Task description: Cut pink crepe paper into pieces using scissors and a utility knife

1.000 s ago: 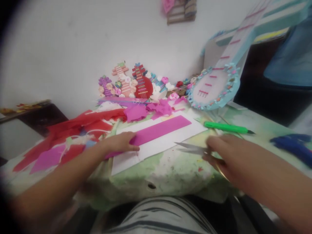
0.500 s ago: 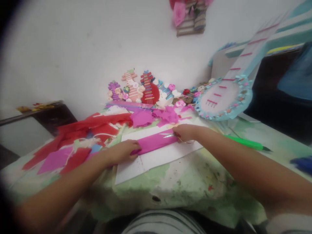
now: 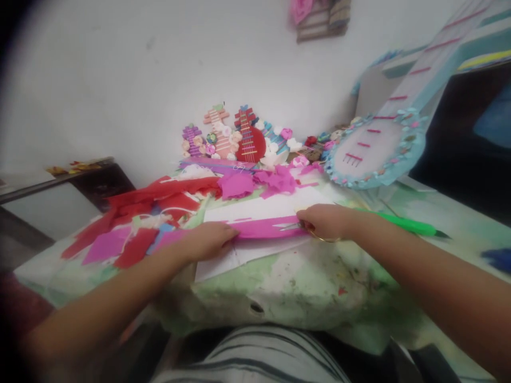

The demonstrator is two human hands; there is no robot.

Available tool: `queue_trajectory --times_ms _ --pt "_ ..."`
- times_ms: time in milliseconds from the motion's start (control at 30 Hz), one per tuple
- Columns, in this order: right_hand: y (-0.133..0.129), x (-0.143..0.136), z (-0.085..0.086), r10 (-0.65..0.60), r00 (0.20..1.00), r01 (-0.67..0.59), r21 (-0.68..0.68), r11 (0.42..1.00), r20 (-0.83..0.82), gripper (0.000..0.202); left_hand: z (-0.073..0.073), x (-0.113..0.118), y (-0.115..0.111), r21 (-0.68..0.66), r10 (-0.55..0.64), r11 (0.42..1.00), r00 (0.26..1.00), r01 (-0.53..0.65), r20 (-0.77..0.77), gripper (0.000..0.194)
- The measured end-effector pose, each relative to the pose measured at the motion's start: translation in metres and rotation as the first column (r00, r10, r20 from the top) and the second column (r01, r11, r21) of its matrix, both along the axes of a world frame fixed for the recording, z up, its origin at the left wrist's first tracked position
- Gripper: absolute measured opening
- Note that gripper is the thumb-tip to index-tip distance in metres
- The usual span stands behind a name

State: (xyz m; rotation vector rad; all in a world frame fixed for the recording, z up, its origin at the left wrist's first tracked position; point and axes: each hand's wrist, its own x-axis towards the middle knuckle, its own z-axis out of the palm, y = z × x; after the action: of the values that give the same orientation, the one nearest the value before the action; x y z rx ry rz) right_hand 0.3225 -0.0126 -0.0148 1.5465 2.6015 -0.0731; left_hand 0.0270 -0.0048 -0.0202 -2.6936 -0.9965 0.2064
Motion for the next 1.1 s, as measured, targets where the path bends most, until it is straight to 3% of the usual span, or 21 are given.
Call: queue_trajectory --times_ms 167,300,433,600,733,833,967,1100 --pt "-0.006 0.028 0.000 -0.145 0.985 0.148 0.032 0.988 -0.096 0.009 -0.009 0.008 -0.018 0.015 0.002 1.000 1.000 -0.002 -0.014 0.026" --pt "0.014 0.054 -0.009 -0.292 0.936 0.314 0.090 0.945 -0.197 0.021 -0.019 0.009 -0.026 0.028 -0.035 0.999 0.999 0.034 0.017 0.024" --pt "0.033 0.060 -0.016 -0.341 0.917 0.363 0.076 0.929 -0.208 0.019 -0.019 0.009 -0.023 0.010 0.039 0.999 0.998 -0.040 0.056 0.020" --pt "0.025 0.037 -0.006 -0.308 0.915 0.327 0.030 0.945 -0.260 0.027 -0.007 0.007 -0.011 -0.099 0.093 0.992 0.984 -0.079 0.151 0.027" --pt "-0.001 0.002 0.015 -0.172 0.918 0.174 -0.026 0.984 -0.357 0.034 0.011 0.002 0.000 -0.144 0.117 0.987 0.952 -0.078 0.283 0.027" --pt "-0.010 -0.024 0.025 -0.108 0.935 0.115 0.003 0.993 -0.337 0.035 0.021 -0.001 0.007 -0.146 0.087 0.988 0.950 -0.044 0.299 0.027" --pt "0.000 -0.045 0.026 -0.067 0.960 0.075 0.022 0.997 -0.271 0.018 0.029 -0.003 0.015 -0.158 0.039 0.987 0.966 0.002 0.255 0.027" --pt "0.016 -0.049 0.027 -0.050 0.951 0.025 -0.085 0.996 -0.305 0.011 0.035 -0.005 0.015 -0.111 0.043 0.994 0.982 -0.022 0.184 0.021"
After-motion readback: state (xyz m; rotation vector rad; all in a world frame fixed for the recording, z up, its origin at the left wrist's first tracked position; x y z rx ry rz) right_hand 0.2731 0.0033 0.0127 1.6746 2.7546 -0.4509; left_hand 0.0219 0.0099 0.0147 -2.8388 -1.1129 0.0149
